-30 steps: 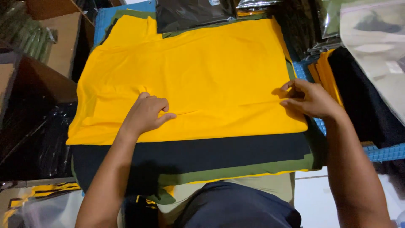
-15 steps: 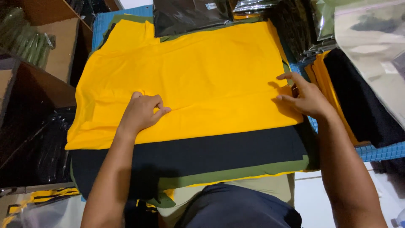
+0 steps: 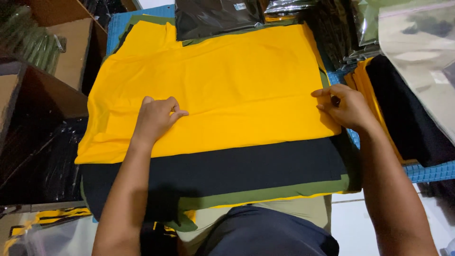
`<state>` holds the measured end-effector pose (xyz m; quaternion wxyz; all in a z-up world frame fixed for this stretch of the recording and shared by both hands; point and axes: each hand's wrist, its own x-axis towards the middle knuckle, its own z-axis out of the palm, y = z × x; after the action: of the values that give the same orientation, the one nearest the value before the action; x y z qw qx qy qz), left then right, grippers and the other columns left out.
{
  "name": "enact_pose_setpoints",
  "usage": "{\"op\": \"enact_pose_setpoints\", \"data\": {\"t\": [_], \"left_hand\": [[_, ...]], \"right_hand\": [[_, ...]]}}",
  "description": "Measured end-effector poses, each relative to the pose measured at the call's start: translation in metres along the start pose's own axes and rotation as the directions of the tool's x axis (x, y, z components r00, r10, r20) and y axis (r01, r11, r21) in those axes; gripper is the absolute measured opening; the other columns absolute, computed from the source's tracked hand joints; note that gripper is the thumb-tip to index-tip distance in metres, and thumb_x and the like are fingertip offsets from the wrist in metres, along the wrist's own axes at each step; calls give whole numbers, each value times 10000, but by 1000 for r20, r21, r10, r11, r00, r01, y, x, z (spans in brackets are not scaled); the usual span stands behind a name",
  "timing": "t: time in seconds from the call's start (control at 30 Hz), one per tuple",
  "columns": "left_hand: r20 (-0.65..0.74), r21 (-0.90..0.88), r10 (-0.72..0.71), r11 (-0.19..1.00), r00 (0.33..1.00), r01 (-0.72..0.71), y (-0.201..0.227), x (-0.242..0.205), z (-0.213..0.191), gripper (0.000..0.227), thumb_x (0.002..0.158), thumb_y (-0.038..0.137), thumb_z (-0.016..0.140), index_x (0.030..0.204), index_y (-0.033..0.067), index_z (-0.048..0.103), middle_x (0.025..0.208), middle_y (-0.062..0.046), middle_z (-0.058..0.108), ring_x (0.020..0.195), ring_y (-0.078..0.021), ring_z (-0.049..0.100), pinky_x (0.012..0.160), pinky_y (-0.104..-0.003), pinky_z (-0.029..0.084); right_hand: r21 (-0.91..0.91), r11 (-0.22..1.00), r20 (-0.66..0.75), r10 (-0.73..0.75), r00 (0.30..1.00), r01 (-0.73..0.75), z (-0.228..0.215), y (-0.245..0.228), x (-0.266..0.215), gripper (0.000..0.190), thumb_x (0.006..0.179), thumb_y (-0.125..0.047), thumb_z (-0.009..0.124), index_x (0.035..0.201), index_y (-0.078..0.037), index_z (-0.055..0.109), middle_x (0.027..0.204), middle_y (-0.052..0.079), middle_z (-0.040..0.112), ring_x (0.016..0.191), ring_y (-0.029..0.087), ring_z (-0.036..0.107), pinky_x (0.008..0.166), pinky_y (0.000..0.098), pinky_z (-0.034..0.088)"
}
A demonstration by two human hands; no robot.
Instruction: Folding a yellow shirt and using a black plastic bag as a size guide for packaging.
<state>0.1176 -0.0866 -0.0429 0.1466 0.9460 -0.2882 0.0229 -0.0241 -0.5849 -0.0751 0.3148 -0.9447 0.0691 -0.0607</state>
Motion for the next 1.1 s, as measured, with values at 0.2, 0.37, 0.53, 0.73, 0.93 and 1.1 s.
{"op": "enact_pose_setpoints", "data": {"t": [0.2, 0.37, 0.53, 0.73, 0.93, 1.1], "left_hand": [[-18, 54, -5, 999, 1000, 6, -8, -1, 15, 383, 1011, 483, 666, 809, 159, 633, 589, -30, 619, 620, -186, 623, 808, -334, 349], [-47, 65, 14, 998, 999, -11, 6, -7, 6, 357, 1004, 490, 671, 848, 169, 662, 673, -20, 671, 708, -180, 653, 835, -331, 352], [-42, 52, 24, 998, 999, -22, 5, -7, 8, 342, 989, 464, 701, 831, 162, 673, 675, -26, 682, 710, -174, 661, 838, -328, 366], [-129, 78, 69, 995, 989, -59, -14, -8, 15, 232, 986, 362, 695, 969, 131, 690, 987, -34, 706, 933, -250, 646, 873, -471, 448], [-270, -65, -283, 959, 920, 276, -55, -21, -6, 335, 1072, 419, 536, 1261, 162, 640, 1225, -83, 616, 1179, -312, 533, 957, -511, 379], [-153, -93, -568, 823, 808, 561, -103, -40, -5, 487, 1081, 503, 504, 1424, 159, 542, 1375, -107, 542, 1311, -285, 459, 1024, -472, 323]], "right_hand": [[-44, 999, 31, 32, 999, -30, 0, -15, 0, 379, 928, -216, 761, 1296, -128, 742, 1155, 159, 703, 942, 377, 708, 819, 459, 563], [-38, 998, -17, -49, 999, 48, 4, -15, -2, 391, 946, -244, 748, 1305, -94, 716, 1225, 177, 694, 882, 376, 705, 749, 445, 568], [-64, 996, -3, -55, 998, 55, 7, -12, -3, 402, 929, -220, 755, 1303, -80, 704, 1263, 186, 688, 889, 394, 706, 720, 461, 570], [-329, 903, -79, -319, 945, 277, 19, 1, 1, 431, 902, -184, 682, 1316, -64, 681, 1221, 262, 636, 1141, 438, 551, 900, 535, 472], [-261, 893, 115, -348, 930, 367, 45, -85, 22, 554, 857, -207, 717, 1380, -57, 614, 1323, 250, 594, 1236, 456, 558, 1044, 535, 455], [-5, 899, 446, -391, 805, 439, 100, -191, 49, 525, 927, -306, 677, 1397, -90, 588, 1357, 241, 602, 1355, 439, 532, 1106, 525, 464]]}}
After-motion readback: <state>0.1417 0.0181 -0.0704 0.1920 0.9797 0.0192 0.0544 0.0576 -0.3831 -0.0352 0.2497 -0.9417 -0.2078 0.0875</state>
